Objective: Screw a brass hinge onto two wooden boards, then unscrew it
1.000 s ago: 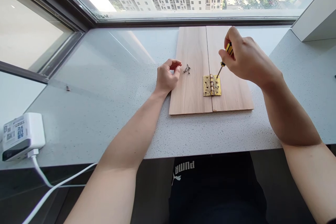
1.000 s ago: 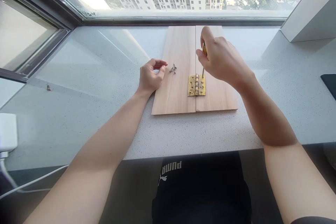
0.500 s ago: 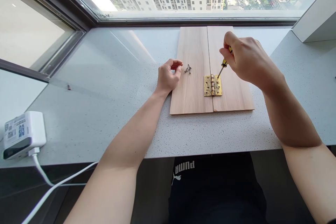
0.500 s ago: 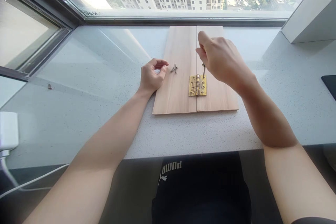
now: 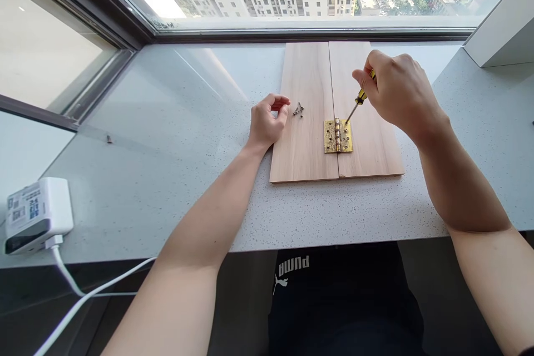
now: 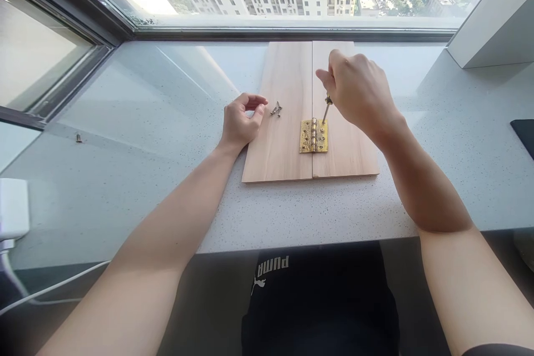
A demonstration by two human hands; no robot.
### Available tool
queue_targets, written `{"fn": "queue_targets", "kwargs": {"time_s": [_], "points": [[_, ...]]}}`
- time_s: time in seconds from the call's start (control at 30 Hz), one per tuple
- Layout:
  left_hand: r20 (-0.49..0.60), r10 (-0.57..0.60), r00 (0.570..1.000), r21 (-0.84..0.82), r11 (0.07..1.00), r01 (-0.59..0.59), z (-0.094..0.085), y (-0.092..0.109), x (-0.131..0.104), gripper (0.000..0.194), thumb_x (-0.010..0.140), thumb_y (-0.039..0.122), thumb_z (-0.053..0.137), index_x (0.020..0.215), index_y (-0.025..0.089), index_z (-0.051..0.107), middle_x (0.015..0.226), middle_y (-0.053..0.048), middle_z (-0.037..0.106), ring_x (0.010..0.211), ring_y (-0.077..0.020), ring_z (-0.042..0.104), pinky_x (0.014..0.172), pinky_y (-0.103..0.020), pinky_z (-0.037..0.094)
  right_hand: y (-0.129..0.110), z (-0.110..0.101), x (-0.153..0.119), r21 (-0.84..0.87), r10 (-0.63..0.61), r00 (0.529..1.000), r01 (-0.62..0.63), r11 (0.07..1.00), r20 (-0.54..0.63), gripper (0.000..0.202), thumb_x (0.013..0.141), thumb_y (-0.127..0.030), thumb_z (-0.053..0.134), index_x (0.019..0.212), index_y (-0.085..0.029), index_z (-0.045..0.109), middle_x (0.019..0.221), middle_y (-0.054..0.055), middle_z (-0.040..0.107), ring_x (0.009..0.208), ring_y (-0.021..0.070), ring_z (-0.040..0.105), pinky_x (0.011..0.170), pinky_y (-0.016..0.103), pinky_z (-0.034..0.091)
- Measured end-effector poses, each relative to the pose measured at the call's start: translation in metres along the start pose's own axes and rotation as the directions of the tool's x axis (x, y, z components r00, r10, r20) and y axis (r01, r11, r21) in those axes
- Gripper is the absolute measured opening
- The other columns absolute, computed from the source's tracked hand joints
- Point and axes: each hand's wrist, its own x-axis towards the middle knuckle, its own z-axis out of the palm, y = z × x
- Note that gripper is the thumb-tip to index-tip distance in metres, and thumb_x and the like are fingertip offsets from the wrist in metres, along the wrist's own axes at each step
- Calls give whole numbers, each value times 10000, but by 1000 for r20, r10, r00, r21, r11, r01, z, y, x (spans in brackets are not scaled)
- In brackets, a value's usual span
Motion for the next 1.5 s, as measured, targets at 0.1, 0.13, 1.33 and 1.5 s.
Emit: {"fn": "queue_targets", "kwargs": {"time_s": [0.1, 0.13, 1.33, 1.5], "points": [[-1, -11, 1000, 8, 1000, 11, 1, 1, 0, 149, 1052, 163, 675, 1132, 239, 775, 1178, -84, 876, 1116, -245, 836, 1077, -414, 712, -3, -3, -2, 24, -62, 998, 61, 998, 24, 186, 1179, -495, 525, 1117, -359, 635, 865, 78, 725, 808, 361, 618, 800, 493, 441], [-1, -15, 1000, 6, 1000, 15, 1, 1, 0, 146, 1051, 163, 677, 1132, 238, 772, 1178, -85, 875, 1116, -243, 835, 1078, -412, 710, -4, -3, -3, 28, -93, 995, 92, 995, 40, 170, 1184, -480, 516, 1173, -358, 634, 861, 71, 722, 807, 355, 613, 813, 490, 440], [-1, 50, 999, 15, 999, -50, 1, -8, 0, 163, 1069, 187, 674, 1178, 222, 791, 1189, -96, 878, 1118, -254, 847, 1074, -436, 728, 3, 4, 1, 43, -9, 999, 11, 999, -42, 473, 1186, -705, 538, 953, -311, 657, 754, 90, 634, 746, 329, 586, 756, 483, 432], [2, 47, 999, 11, 999, -47, 0, -7, -1, 167, 1071, 192, 664, 1178, 222, 789, 1198, -99, 882, 1125, -249, 847, 1070, -433, 728, 3, -2, 0, 3, -98, 994, 97, 995, 39, 356, 1201, -572, 488, 1015, -332, 673, 876, 108, 748, 809, 348, 628, 791, 509, 460]]}}
